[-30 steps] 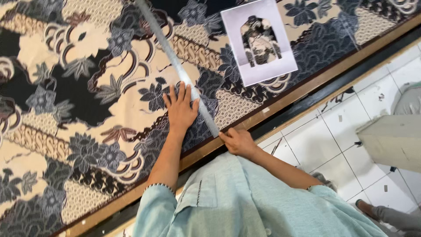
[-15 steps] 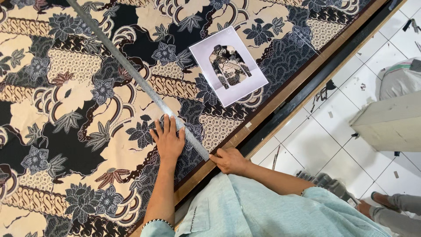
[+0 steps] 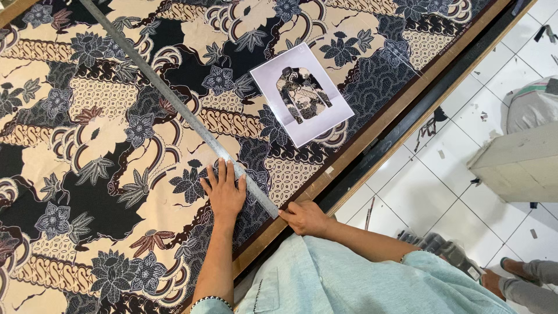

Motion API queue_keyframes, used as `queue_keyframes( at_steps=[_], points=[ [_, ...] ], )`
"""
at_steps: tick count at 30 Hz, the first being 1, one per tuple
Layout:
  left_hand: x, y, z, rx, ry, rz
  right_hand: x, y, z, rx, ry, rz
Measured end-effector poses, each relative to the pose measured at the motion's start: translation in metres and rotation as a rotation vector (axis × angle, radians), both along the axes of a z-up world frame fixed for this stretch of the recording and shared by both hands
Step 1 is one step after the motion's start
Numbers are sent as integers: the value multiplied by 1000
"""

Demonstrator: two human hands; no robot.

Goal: The person measures a patterned fabric laid on a table using a metal ruler. They repeatedly reposition the ruler and mark the fabric with chalk at measured intervals.

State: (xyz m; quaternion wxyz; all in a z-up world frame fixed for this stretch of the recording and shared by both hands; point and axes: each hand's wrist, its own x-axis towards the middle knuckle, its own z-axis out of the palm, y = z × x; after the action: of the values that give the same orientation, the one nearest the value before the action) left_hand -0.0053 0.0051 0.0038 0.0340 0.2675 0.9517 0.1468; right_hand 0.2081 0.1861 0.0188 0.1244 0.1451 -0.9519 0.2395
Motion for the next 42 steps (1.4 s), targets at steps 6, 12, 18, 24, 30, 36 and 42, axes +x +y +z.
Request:
queue_keyframes(
  at_steps=[6,12,18,24,30,36,42],
  points=[
    [1,-1,0,-13,-19,4,1,0,-1,-10,6,2],
    [0,1,2,-18,-28,4,1,0,-1,-12,-8,-7],
    [-1,2,2,-2,-33,-4,0,0,3,11,-9,-18],
    [1,-1,1,23,-4,5,-1,-1,3,9,12,-18],
    [1,-1,3,39,13,-5,0,0,-7,30,-9,-10],
    [2,-2,3,39,26,-11,1,1,-13,39,-48,-9],
    [2,-2,2,47,15,-4,1,1,-11,51,-52,-12]
  ],
)
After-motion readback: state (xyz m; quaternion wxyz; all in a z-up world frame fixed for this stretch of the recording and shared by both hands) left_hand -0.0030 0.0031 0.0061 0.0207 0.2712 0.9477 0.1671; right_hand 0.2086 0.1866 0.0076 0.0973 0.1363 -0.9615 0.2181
